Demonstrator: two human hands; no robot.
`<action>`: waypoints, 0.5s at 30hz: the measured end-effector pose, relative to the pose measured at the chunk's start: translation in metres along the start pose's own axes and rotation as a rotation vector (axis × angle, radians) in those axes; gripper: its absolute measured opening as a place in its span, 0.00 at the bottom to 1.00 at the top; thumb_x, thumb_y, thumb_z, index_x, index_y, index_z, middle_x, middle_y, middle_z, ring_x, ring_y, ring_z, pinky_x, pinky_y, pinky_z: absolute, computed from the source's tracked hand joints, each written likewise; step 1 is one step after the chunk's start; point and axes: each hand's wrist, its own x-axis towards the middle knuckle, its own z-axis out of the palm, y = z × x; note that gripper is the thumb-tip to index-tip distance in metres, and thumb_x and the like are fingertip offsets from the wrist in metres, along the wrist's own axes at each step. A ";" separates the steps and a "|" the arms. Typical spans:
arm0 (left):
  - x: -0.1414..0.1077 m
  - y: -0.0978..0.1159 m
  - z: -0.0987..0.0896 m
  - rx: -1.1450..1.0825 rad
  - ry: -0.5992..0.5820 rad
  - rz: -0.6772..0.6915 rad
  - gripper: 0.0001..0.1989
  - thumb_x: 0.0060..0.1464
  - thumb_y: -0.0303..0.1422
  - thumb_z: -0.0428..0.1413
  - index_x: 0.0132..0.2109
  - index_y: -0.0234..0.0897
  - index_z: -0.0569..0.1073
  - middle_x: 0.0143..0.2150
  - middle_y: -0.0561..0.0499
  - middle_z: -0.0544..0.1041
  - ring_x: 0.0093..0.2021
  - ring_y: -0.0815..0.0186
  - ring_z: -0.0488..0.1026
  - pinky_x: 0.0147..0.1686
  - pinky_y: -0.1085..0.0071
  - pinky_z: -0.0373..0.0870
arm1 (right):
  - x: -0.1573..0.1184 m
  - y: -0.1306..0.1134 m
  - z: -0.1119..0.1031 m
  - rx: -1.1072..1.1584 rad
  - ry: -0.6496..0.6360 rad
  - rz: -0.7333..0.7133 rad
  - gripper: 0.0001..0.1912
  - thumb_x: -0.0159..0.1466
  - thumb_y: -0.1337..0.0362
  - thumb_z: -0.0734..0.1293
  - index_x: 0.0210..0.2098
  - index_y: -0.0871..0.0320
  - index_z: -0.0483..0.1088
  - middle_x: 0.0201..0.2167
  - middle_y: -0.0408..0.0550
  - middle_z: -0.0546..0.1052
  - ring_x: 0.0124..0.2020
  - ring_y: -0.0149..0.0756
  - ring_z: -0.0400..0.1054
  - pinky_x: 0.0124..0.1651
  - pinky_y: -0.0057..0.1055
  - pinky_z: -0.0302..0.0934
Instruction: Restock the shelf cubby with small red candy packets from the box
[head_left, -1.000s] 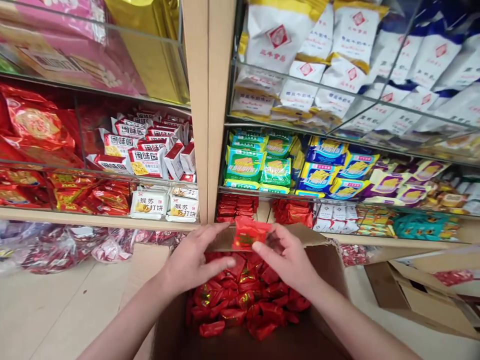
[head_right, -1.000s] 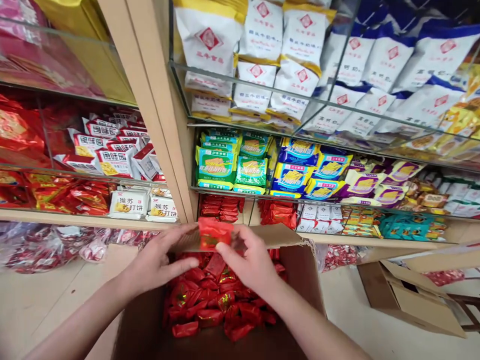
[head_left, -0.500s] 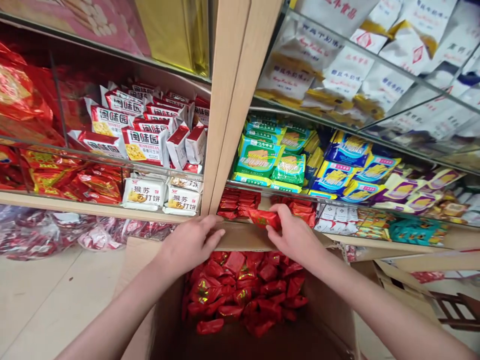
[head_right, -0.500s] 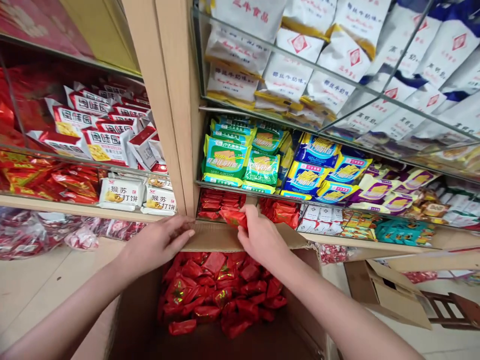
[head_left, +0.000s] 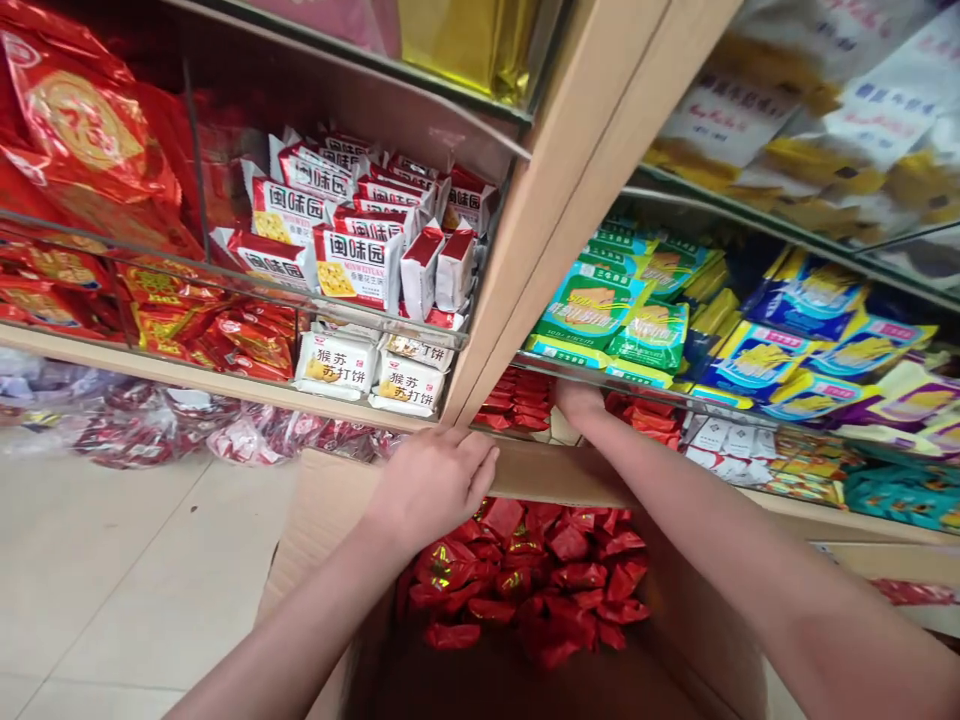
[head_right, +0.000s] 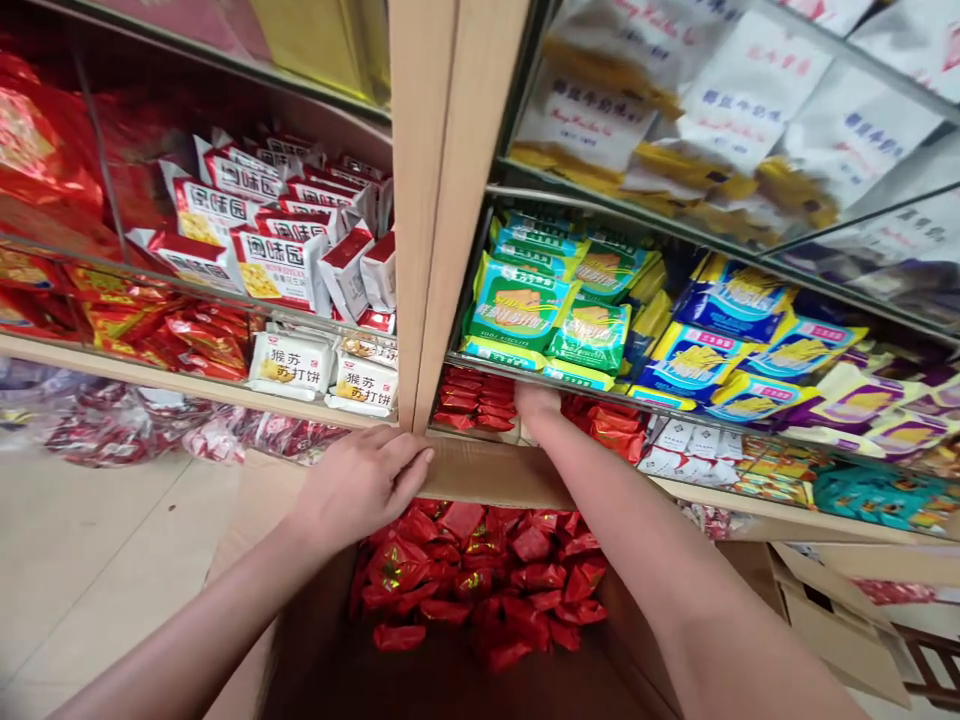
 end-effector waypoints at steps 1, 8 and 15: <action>0.000 0.000 0.001 -0.002 0.000 0.001 0.14 0.57 0.34 0.40 0.31 0.37 0.68 0.27 0.51 0.74 0.30 0.62 0.70 0.30 0.66 0.65 | 0.006 0.002 0.003 0.016 0.007 0.015 0.21 0.62 0.71 0.47 0.52 0.68 0.57 0.49 0.64 0.66 0.51 0.47 0.58 0.52 0.46 0.50; -0.001 -0.001 0.001 -0.006 0.022 0.033 0.14 0.57 0.33 0.40 0.29 0.37 0.67 0.25 0.51 0.72 0.29 0.63 0.70 0.29 0.67 0.64 | 0.025 0.013 0.013 0.118 0.039 0.037 0.23 0.63 0.61 0.47 0.55 0.63 0.54 0.53 0.58 0.62 0.54 0.45 0.54 0.55 0.45 0.47; -0.001 -0.001 0.002 0.001 0.053 0.040 0.14 0.56 0.33 0.41 0.28 0.37 0.67 0.24 0.51 0.72 0.28 0.63 0.69 0.28 0.67 0.64 | 0.034 0.019 0.026 0.199 0.100 -0.016 0.24 0.63 0.59 0.49 0.55 0.64 0.54 0.53 0.57 0.62 0.55 0.44 0.53 0.55 0.44 0.47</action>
